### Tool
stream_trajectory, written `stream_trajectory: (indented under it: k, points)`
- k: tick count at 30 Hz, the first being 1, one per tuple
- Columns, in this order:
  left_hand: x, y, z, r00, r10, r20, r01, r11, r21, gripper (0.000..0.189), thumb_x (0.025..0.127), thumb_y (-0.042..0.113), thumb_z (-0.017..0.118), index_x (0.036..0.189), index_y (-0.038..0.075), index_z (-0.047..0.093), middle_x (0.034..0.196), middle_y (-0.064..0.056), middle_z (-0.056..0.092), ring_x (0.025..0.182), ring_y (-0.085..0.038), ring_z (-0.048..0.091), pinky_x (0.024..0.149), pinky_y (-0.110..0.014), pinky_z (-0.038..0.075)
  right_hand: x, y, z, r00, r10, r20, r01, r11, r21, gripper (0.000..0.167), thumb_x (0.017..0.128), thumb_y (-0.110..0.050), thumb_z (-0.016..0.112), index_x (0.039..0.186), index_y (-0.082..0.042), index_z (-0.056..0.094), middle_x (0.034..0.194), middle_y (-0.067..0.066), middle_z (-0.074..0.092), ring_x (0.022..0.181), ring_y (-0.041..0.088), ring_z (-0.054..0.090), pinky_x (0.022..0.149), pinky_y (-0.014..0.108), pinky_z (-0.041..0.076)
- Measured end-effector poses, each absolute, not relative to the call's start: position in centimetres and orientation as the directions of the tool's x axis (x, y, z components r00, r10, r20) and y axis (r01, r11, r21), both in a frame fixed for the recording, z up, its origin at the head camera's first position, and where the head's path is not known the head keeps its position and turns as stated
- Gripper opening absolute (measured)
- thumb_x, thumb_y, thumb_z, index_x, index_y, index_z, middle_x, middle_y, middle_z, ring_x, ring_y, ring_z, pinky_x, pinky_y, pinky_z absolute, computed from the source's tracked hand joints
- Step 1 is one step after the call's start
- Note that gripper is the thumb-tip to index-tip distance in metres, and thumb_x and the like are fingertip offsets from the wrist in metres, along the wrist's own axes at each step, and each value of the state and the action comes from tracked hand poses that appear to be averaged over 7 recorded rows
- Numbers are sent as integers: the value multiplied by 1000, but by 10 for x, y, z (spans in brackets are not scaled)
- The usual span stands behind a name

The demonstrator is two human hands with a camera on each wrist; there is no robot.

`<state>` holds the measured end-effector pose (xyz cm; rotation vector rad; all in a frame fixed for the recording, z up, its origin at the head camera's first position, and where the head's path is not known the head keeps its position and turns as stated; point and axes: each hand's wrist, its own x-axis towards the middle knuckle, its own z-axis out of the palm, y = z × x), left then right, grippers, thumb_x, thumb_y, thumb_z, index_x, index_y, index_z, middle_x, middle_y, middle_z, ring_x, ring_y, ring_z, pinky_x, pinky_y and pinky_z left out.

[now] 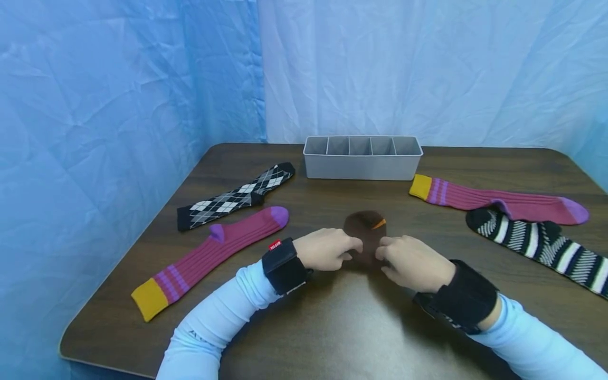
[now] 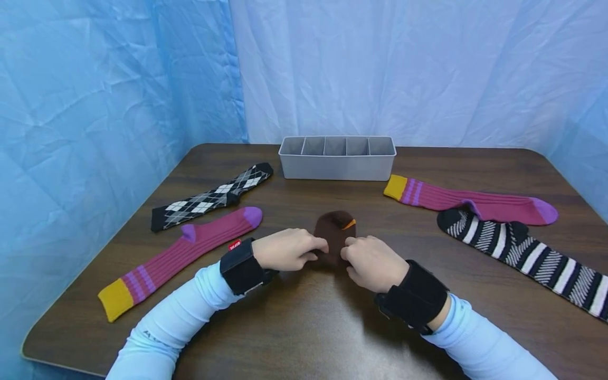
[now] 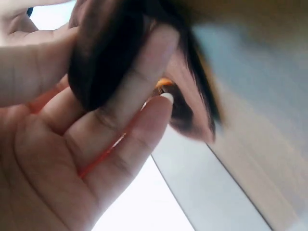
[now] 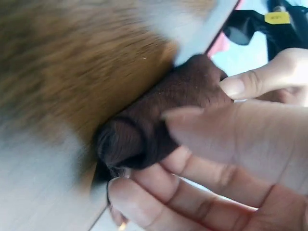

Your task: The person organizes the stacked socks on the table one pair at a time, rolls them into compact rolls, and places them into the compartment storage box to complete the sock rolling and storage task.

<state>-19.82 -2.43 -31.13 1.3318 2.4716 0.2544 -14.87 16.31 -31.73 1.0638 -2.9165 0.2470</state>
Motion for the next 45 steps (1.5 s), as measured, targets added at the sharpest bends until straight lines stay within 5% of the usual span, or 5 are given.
stream_trajectory:
  k: [9,21,27,33,45]
  points:
    - [-197,-22,-312,-488,826,-283,748,563,353,21,84,10,50,105,16,48,96,3,58,82,-4,55,73,-19,44,-144,164,-314,-764,-645,36,-642,753,-144,12,70,1,63,77,-9,61,66,-4,48,53,5,41,50,20,36]
    - [-197,-21,-319,-491,871,25,858,478,189,8,79,7,56,85,13,53,81,3,48,71,-7,44,59,-13,36,-154,162,-322,-812,-579,73,-582,791,-190,27,68,1,66,86,-11,51,74,-2,59,57,5,50,56,20,44]
    - [-195,-20,-316,-491,871,30,866,483,131,9,81,21,56,84,16,63,81,4,50,69,-5,45,57,-12,36,-155,161,-324,-777,-603,183,-627,767,-136,17,68,-2,66,72,-14,55,70,-5,47,60,7,42,55,19,39]
    - [-195,-21,-313,-498,865,-52,855,501,136,29,70,35,67,91,16,62,88,3,51,69,-6,46,58,-14,37,-151,161,-320,-802,-588,101,-597,786,-164,19,65,-19,72,74,-13,57,71,-4,49,60,6,41,54,19,38]
    - [-193,-23,-311,-503,860,-81,827,507,242,24,77,10,60,100,14,54,88,2,61,68,-6,53,65,-16,44,-147,159,-317,-805,-592,51,-592,792,-149,21,62,-20,74,75,-12,60,73,-3,55,59,6,43,56,21,40]
